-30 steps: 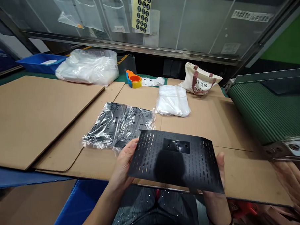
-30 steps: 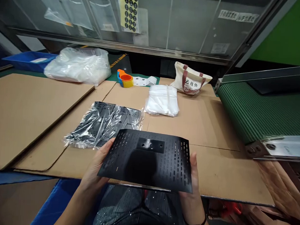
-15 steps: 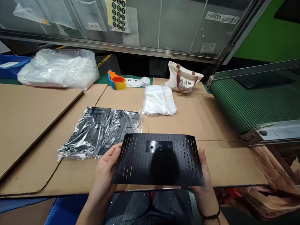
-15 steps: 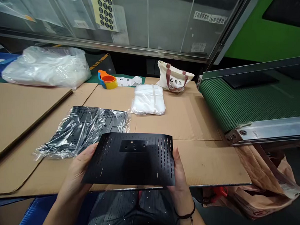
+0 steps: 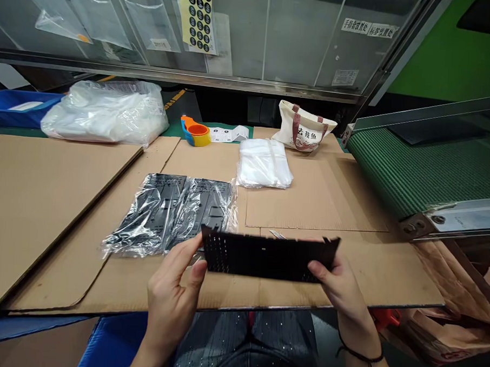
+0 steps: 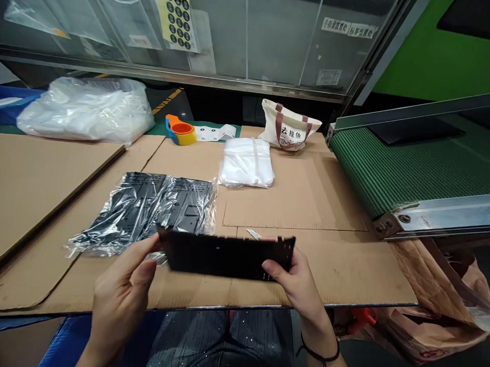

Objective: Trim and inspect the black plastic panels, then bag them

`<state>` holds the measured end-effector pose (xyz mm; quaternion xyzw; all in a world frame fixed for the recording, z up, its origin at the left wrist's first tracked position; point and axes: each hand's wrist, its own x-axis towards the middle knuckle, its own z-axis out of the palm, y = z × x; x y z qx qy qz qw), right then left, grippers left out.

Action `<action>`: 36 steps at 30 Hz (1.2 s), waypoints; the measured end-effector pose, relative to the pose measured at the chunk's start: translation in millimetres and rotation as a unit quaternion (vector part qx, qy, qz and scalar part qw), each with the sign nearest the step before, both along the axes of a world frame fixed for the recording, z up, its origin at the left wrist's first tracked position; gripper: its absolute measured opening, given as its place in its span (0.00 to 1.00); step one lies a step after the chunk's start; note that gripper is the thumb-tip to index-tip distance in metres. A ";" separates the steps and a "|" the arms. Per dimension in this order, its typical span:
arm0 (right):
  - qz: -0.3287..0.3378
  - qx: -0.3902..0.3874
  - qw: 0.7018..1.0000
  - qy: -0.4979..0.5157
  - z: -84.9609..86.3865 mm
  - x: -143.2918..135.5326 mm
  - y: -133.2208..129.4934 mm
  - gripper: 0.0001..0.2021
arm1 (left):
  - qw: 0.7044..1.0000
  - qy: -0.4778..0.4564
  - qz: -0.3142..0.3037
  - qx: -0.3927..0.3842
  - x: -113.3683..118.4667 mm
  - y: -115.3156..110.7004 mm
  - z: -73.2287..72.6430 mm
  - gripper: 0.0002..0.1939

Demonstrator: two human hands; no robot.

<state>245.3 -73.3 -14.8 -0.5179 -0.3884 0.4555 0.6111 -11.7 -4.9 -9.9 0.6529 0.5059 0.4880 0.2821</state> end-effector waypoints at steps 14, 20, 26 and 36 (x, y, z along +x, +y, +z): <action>-0.196 0.165 0.895 -0.365 1.0 -18.6 -0.8 0.27 | 0.957 -0.289 -0.021 -0.023 40.6 -26.1 1.0 0.20; -0.178 0.161 0.922 -0.305 -4.9 -25.7 3.0 0.29 | 0.950 -0.313 0.004 -0.008 43.0 -27.7 -0.7 0.22; -0.176 0.154 0.922 -0.310 -7.3 -25.3 4.6 0.33 | 0.949 -0.315 -0.001 -0.019 43.3 -26.2 -3.7 0.23; -0.173 0.116 0.931 -0.299 -7.0 -23.0 6.5 0.35 | 0.951 -0.307 0.001 -0.021 42.4 -27.0 -6.8 0.25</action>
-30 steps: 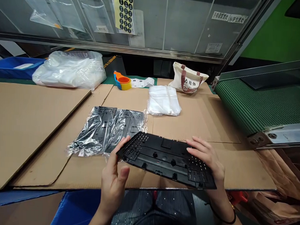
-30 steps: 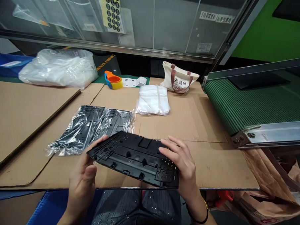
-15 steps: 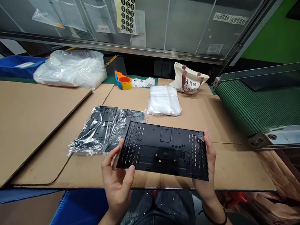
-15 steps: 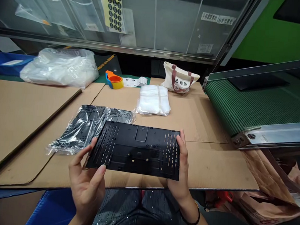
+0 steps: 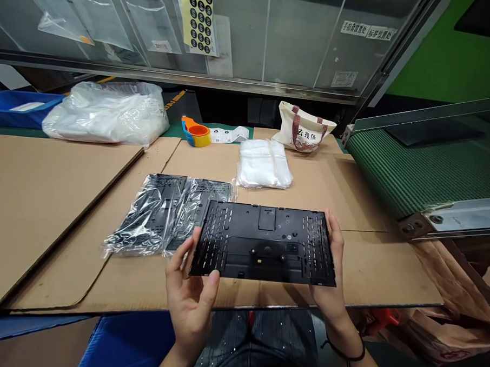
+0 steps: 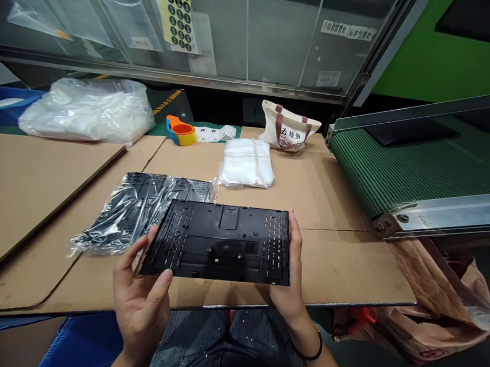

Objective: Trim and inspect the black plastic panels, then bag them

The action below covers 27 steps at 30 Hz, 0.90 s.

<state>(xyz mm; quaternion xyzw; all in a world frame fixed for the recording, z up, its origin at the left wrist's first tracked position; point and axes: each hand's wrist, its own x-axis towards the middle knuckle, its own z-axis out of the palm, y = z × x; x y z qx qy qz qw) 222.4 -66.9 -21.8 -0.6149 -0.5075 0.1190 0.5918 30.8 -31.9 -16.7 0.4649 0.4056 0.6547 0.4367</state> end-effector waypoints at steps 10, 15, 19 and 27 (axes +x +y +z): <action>0.025 -0.009 0.999 0.043 -3.0 6.5 0.2 0.37 | 1.000 0.012 -0.019 0.004 -1.2 -1.3 -6.7 0.27; 0.019 -0.020 0.997 0.077 -7.7 8.7 0.1 0.40 | 0.998 0.026 -0.046 0.030 -5.5 -1.3 -13.2 0.30; 0.035 -0.039 0.992 0.112 -10.3 10.0 -0.2 0.39 | 0.997 0.022 -0.055 0.042 -7.0 -1.2 -16.3 0.31; 0.047 -0.049 0.990 0.120 -9.3 10.7 -0.3 0.35 | 0.997 0.024 -0.059 0.052 -5.8 -0.4 -17.5 0.31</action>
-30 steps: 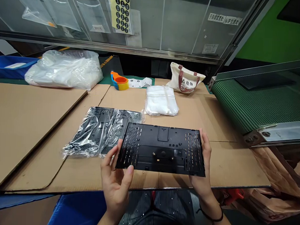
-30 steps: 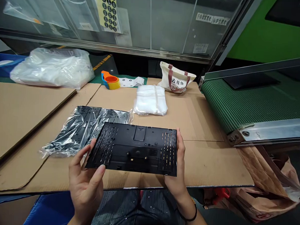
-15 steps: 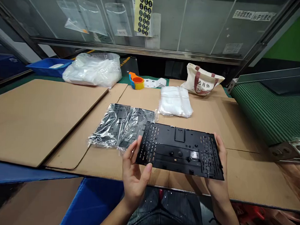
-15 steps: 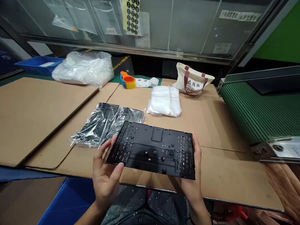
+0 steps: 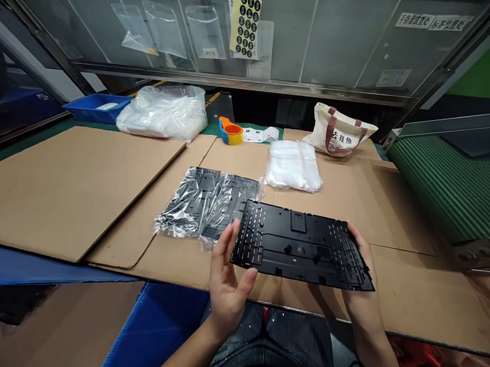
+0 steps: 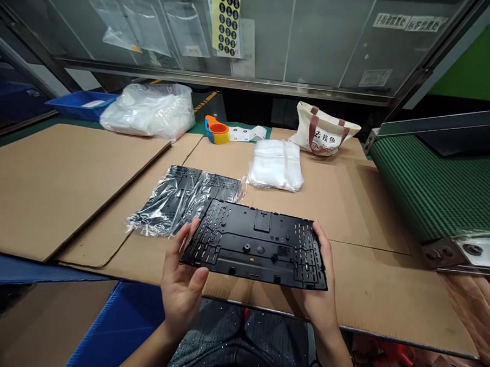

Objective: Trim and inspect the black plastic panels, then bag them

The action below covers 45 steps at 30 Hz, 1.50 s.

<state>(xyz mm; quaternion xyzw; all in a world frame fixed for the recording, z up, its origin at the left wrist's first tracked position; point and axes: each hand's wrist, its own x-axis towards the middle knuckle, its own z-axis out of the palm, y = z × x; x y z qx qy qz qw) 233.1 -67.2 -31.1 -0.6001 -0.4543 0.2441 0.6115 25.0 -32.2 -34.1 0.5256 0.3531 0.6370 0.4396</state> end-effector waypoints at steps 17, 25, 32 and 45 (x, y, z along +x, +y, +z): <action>0.000 0.080 0.964 -0.254 -1.1 2.2 -3.8 0.27 | 1.000 0.014 0.003 0.014 -0.8 10.4 1.2 0.26; 0.034 0.177 0.925 -0.335 -3.5 7.2 -4.6 0.26 | 0.999 -0.015 0.030 0.017 1.2 9.8 4.0 0.28; 0.072 0.196 0.897 -0.391 -7.7 13.8 -1.5 0.22 | 0.999 -0.021 0.023 0.008 1.8 9.0 3.4 0.32; -0.134 0.072 0.988 -0.033 -41.1 79.5 69.4 0.15 | 0.951 0.218 -0.008 0.220 19.9 95.5 84.7 0.18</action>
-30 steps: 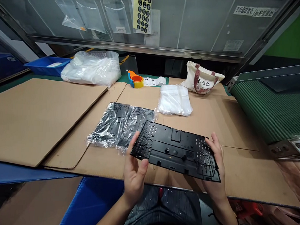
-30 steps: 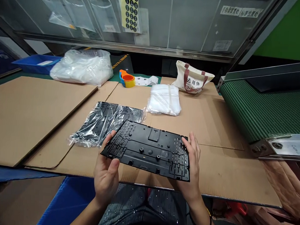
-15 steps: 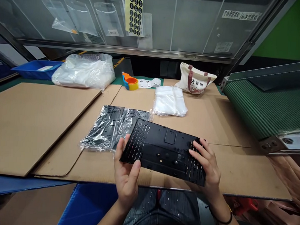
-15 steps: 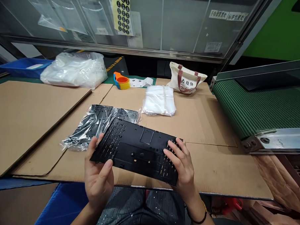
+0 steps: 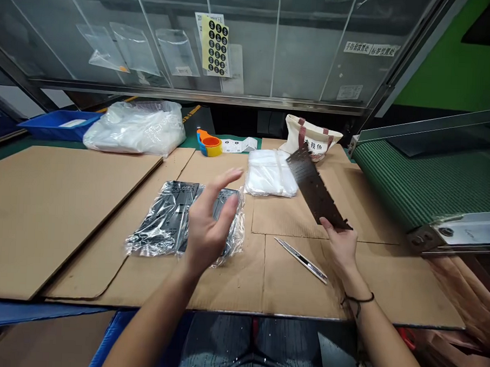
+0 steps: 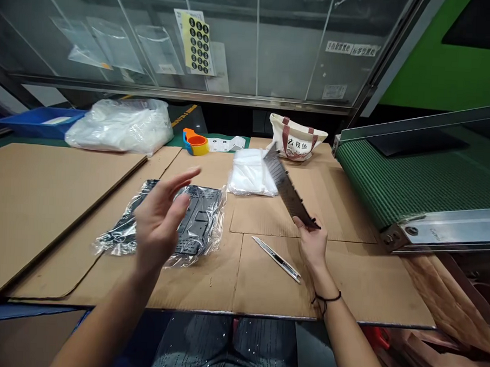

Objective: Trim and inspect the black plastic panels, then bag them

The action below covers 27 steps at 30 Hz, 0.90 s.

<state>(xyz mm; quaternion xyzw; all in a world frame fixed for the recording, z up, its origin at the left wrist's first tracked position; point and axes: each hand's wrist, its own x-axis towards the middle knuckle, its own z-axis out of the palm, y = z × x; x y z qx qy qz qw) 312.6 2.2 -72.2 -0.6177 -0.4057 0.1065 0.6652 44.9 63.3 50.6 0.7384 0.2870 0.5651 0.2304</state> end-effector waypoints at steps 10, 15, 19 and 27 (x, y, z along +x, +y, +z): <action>-0.075 0.024 0.996 0.044 -15.7 20.1 13.3 0.25 | 0.813 0.555 -0.054 0.168 100.7 128.2 -38.5 0.23; -0.067 0.015 0.996 0.063 -14.3 18.2 12.2 0.24 | 0.785 0.580 -0.070 0.206 115.4 142.1 -61.0 0.14; -0.060 0.011 0.995 0.073 -9.3 13.7 9.5 0.24 | 0.783 0.577 -0.068 0.224 111.5 146.6 -57.5 0.14; 0.006 -0.004 0.998 0.069 -8.2 5.1 4.3 0.21 | 0.789 0.577 -0.036 0.207 102.0 151.4 -50.1 0.18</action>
